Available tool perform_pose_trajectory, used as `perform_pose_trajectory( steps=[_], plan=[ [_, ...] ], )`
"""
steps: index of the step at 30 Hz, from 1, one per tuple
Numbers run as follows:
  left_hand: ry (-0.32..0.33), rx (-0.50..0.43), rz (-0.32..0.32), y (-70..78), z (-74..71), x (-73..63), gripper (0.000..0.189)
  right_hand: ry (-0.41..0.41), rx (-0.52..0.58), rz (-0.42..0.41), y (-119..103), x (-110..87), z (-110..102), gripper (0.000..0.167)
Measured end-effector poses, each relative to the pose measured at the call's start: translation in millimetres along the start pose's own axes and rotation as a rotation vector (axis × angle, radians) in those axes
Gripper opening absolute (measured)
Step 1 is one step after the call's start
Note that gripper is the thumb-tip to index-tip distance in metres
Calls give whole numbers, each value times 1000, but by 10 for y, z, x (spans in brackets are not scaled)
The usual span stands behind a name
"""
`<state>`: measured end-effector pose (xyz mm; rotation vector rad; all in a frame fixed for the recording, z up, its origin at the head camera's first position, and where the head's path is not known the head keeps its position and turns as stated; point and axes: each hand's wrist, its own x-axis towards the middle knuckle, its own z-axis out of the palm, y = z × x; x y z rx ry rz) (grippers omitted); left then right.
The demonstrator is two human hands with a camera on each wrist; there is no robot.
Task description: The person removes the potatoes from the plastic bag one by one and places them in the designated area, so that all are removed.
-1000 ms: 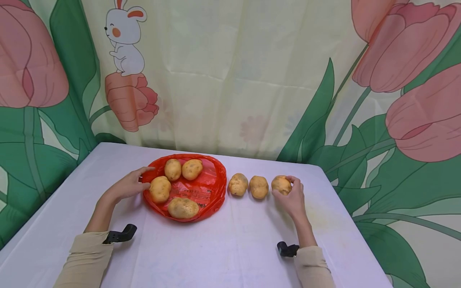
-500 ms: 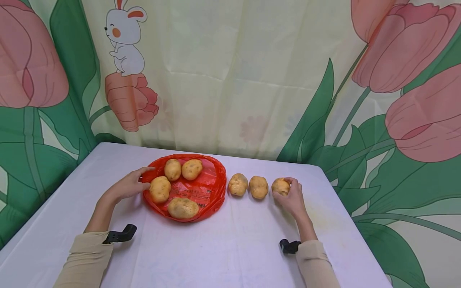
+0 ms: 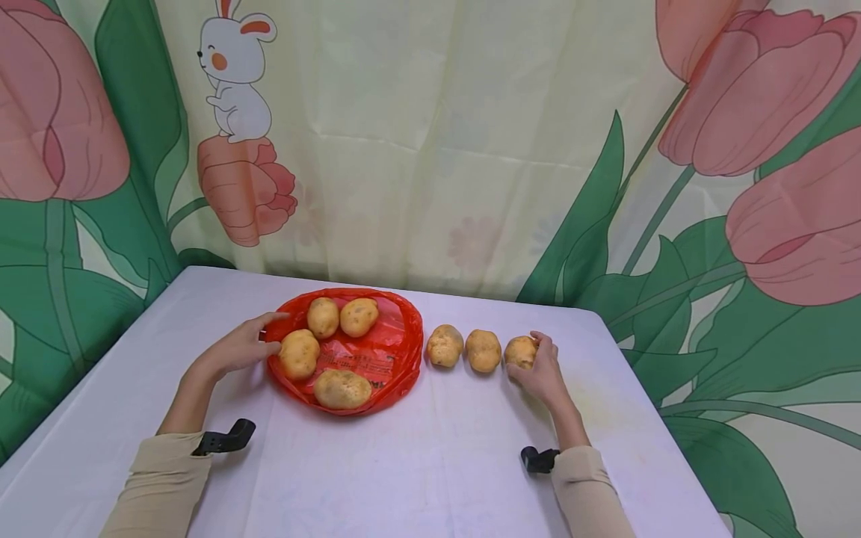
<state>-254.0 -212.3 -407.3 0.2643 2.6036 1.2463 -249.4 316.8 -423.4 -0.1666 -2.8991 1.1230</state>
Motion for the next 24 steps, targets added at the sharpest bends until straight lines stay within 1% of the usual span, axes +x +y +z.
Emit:
perform_pose_trajectory(
  steps=[7,14,19,24],
  plan=[
    [6,5,11,-8,5,5,67,-8,3,16,0,6,-5,93],
    [3,8,1,-26,14,10,67,1,-1,41,-6,-21,-13,98],
    [1,14,4,-30,13,1,67,40,9,46,-56,-59,-19,99],
    [2,10,-3,-19,3,6,68,86,27,24,-139,-115,-15,98]
  ],
)
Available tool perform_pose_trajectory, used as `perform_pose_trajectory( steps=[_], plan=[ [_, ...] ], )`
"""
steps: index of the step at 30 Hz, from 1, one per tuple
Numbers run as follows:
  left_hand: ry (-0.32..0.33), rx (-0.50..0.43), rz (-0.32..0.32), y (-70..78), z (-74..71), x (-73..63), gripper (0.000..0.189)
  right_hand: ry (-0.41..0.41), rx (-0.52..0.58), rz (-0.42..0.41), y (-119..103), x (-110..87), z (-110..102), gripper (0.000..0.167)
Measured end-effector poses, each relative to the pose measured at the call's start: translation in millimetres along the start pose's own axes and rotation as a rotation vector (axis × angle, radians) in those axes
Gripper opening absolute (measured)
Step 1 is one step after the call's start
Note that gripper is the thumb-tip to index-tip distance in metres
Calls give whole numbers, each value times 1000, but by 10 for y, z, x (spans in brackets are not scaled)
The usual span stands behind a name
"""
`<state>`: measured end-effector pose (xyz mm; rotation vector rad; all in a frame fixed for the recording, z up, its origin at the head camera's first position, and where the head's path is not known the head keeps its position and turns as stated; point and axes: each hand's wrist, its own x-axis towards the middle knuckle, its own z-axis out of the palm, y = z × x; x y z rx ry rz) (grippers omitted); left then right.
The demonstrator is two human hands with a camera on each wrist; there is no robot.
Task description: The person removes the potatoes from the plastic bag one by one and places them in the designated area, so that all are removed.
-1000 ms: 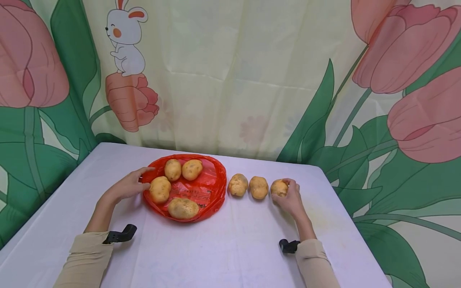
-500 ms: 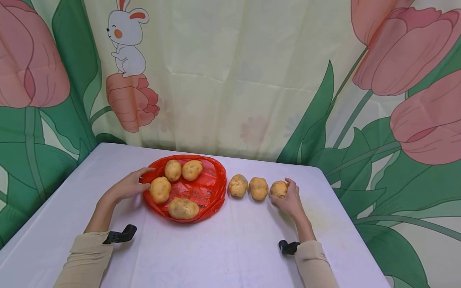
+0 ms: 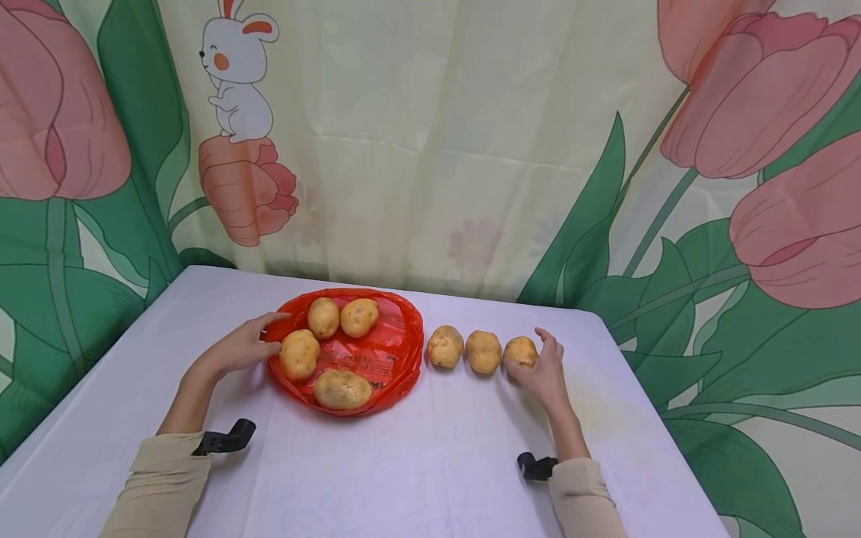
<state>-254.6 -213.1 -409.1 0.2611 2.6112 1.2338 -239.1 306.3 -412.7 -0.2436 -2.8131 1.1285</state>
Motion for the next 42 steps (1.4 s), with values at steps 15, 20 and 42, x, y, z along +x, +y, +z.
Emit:
perform_pose_trajectory(
  steps=[15,20,42],
  plan=[
    [-9,6,-3,11,-7,3,68,78,110,-114,-310,-227,128,85],
    [-7,6,-6,19,-20,-4,68,62,140,-143,-416,-275,211,84],
    [-5,-3,-12,35,-14,-7,68,-87,274,-251,-885,-463,728,82]
  ],
)
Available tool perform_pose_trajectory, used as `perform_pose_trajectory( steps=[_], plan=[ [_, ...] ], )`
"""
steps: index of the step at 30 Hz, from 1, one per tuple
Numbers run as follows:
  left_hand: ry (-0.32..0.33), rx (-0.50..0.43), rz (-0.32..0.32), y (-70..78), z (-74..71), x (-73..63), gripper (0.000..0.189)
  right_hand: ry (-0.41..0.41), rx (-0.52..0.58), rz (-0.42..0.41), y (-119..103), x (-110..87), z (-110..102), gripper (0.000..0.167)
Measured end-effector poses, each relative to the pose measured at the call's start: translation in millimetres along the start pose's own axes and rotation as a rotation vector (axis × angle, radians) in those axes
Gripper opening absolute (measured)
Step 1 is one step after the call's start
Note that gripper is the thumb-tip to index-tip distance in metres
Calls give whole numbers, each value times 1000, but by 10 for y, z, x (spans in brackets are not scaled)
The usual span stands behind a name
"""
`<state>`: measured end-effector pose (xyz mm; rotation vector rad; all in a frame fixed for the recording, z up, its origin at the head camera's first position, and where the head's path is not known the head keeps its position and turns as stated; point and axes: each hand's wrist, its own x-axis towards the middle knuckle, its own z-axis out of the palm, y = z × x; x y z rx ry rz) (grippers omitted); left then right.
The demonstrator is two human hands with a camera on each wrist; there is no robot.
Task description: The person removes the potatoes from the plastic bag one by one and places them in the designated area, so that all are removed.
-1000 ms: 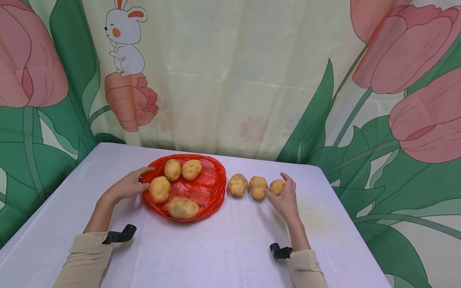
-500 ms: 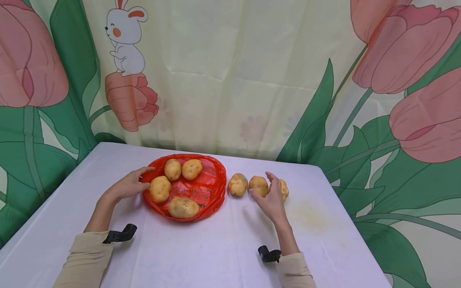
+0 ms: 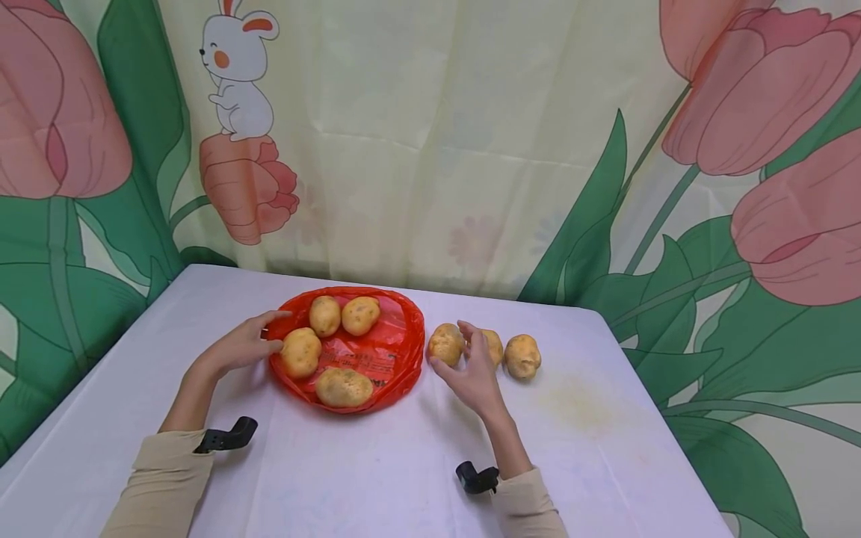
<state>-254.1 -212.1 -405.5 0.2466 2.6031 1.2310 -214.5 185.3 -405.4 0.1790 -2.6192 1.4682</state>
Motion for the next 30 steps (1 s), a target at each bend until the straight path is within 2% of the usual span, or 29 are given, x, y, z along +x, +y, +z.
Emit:
perform_pose_trajectory(
  steps=[13,20,30],
  plan=[
    [5,3,13,-8,4,12,67,-70,12,-39,-129,-19,350,76],
    [4,2,11,-7,2,6,67,-169,23,-79,-218,-47,499,73],
    [2,-7,20,4,0,-8,67,-279,-43,-157,-317,-89,694,69]
  ],
)
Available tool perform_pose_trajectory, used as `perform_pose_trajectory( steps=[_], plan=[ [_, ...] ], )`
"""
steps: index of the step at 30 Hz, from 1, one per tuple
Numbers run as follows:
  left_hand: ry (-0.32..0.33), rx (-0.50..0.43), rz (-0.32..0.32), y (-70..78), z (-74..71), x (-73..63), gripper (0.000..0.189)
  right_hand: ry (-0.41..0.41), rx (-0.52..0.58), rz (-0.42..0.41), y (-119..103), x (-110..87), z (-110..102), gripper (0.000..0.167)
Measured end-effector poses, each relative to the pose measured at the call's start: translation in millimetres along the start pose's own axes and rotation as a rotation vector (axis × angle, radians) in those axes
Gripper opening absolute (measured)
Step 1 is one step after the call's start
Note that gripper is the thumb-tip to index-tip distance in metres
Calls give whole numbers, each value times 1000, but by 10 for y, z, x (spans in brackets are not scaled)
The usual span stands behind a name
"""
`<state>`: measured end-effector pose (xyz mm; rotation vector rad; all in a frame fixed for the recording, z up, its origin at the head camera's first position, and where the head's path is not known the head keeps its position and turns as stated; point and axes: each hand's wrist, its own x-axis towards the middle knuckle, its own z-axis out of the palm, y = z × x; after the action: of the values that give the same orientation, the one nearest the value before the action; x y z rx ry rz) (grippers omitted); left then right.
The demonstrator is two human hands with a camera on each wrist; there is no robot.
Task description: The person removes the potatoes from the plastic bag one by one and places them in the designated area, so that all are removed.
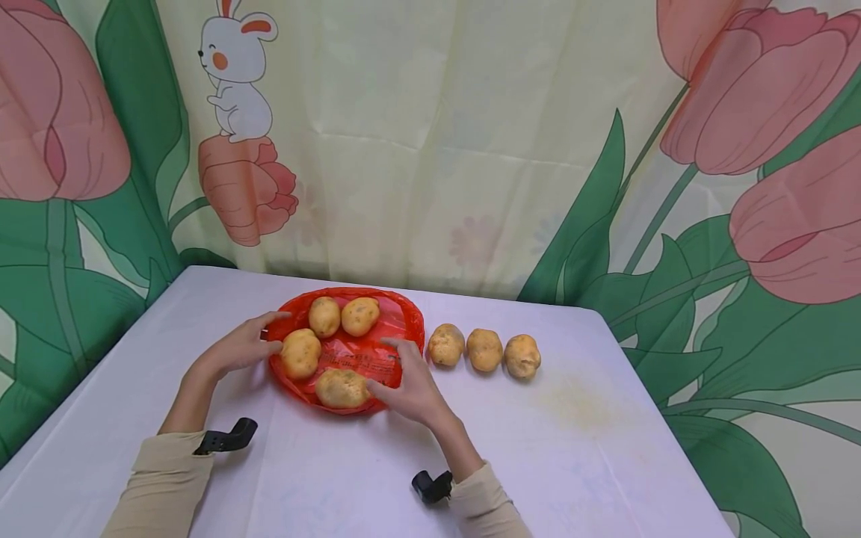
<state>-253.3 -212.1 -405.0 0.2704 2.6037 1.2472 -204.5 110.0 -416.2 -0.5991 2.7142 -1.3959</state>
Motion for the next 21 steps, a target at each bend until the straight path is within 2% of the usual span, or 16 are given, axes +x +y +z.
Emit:
perform_pose_trajectory(
  steps=[11,21],
  plan=[
    [-1,15,3,-7,0,11,67,-134,-15,-81,-96,41,159,67],
    [-3,14,0,6,-1,3,67,-273,-79,-90,-119,81,217,67]
  ],
)
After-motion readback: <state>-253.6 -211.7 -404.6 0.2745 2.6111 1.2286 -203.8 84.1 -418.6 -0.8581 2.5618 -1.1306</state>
